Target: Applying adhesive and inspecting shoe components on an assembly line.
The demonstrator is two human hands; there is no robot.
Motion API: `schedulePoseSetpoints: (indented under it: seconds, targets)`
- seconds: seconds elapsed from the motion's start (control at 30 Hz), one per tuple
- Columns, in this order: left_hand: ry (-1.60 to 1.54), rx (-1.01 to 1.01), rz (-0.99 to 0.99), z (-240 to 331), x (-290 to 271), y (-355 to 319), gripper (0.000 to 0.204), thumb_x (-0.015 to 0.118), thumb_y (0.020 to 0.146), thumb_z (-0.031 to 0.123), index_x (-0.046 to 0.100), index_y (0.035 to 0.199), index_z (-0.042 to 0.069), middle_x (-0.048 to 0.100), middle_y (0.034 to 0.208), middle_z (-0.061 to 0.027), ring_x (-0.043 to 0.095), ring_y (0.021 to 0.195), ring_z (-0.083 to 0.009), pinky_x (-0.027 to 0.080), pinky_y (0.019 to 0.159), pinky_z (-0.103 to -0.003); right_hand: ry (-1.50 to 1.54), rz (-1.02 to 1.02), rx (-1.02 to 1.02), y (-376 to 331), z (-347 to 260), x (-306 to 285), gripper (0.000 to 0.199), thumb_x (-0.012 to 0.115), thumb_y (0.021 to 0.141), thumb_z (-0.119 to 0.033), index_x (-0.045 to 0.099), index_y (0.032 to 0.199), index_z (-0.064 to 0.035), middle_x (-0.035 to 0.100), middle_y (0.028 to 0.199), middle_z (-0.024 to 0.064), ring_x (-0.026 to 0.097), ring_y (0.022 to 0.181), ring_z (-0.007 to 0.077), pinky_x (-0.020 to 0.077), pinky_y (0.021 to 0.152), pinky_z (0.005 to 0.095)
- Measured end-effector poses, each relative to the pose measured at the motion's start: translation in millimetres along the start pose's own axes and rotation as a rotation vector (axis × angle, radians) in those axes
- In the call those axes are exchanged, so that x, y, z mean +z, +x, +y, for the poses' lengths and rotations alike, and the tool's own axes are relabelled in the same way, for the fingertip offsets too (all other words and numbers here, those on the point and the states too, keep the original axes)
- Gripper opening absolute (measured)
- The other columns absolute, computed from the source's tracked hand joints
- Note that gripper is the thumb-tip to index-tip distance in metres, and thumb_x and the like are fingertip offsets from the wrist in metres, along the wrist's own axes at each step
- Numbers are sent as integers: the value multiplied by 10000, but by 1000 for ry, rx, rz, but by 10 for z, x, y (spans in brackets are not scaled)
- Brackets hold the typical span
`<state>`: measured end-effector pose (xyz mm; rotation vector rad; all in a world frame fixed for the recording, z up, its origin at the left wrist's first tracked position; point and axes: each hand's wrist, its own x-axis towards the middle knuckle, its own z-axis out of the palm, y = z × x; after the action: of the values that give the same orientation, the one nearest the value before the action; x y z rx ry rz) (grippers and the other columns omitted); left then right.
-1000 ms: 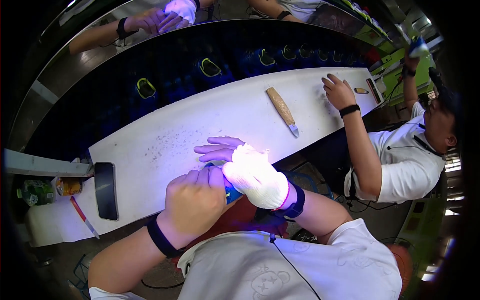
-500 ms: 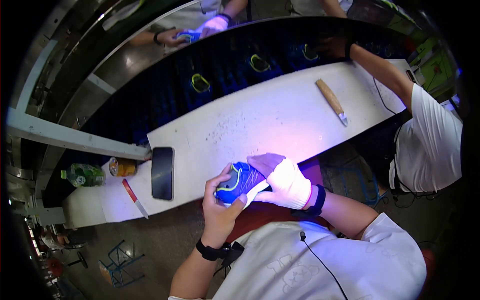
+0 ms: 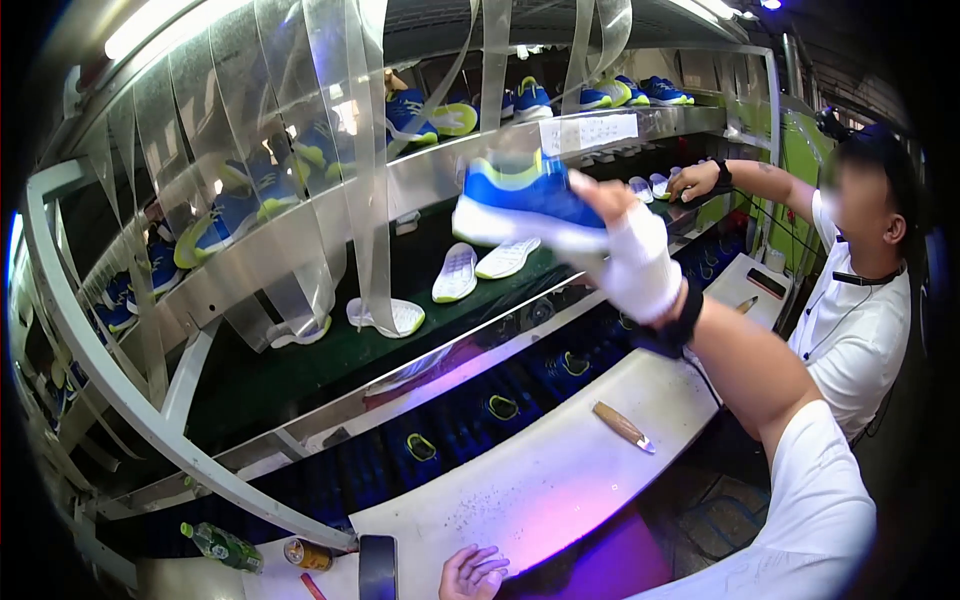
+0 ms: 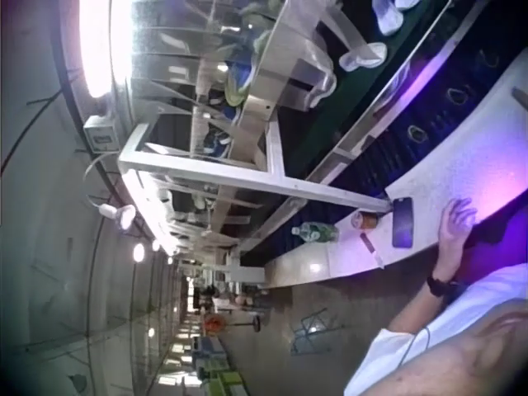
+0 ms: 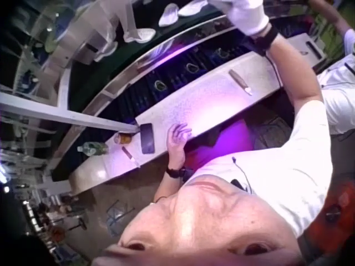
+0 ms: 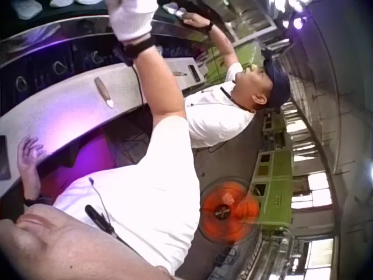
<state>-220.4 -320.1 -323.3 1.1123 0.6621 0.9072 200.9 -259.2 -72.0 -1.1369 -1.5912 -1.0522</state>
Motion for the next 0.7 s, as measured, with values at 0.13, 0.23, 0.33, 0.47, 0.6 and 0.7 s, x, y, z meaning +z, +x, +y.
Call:
schedulePoseSetpoints:
  seconds: [0.13, 0.23, 0.33, 0.47, 0.6, 0.7]
  targets:
    - [64, -22, 10, -29, 26, 103, 479, 702, 1015, 67, 501, 1443, -6, 649, 1335, -176, 680, 1165, -266, 581, 1018, -395, -612, -100, 247, 1368, 1108, 560, 525, 639, 993, -168, 556, 1510, -130, 640, 1227, 222, 694, 1028, 408, 576, 906, 472]
    - [83, -46, 68, 5, -66, 229, 413, 673, 1021, 37, 536, 1408, -8, 672, 1302, -161, 688, 1141, -246, 581, 1010, -374, -367, -196, 257, 1527, 1533, 1056, 341, 565, 1017, -212, 692, 1297, -63, 690, 1215, 231, 700, 1055, 414, 566, 944, 489]
    - [128, -170, 252, 18, -215, 299, 344, 656, 1021, 15, 571, 1354, 6, 684, 1270, -135, 688, 1116, -210, 589, 980, -351, -221, -245, 179, 1195, 938, 1529, 194, 663, 965, -202, 729, 1046, -38, 723, 1097, 194, 693, 1051, 415, 571, 909, 481]
    - [300, -59, 244, -251, -750, 1013, 503, 783, 901, -4, 544, 1343, -11, 603, 1430, -211, 639, 1234, -248, 535, 1067, -390, 174, -347, -132, 728, -276, 1792, 287, 716, 922, -293, 727, 1045, -34, 720, 1078, 203, 695, 1039, 396, 577, 903, 464]
    - [658, 199, 389, -533, -1101, 2355, 619, 847, 858, 126, 541, 1371, -37, 670, 1293, -217, 684, 1134, -319, 563, 998, -397, 329, -653, -28, 683, -1042, 2660, 333, 693, 897, -277, 756, 1084, -8, 748, 1035, 221, 729, 1011, 415, 591, 906, 485]
    - [818, 11, 637, -988, -1817, 3349, 868, 930, 760, 340, 518, 1419, -46, 632, 1385, -258, 623, 1282, -403, 524, 1072, -444, 389, -974, -133, 1164, -1664, 3257, 420, 659, 903, -271, 744, 1251, -53, 739, 1222, 230, 727, 1112, 401, 582, 957, 454]
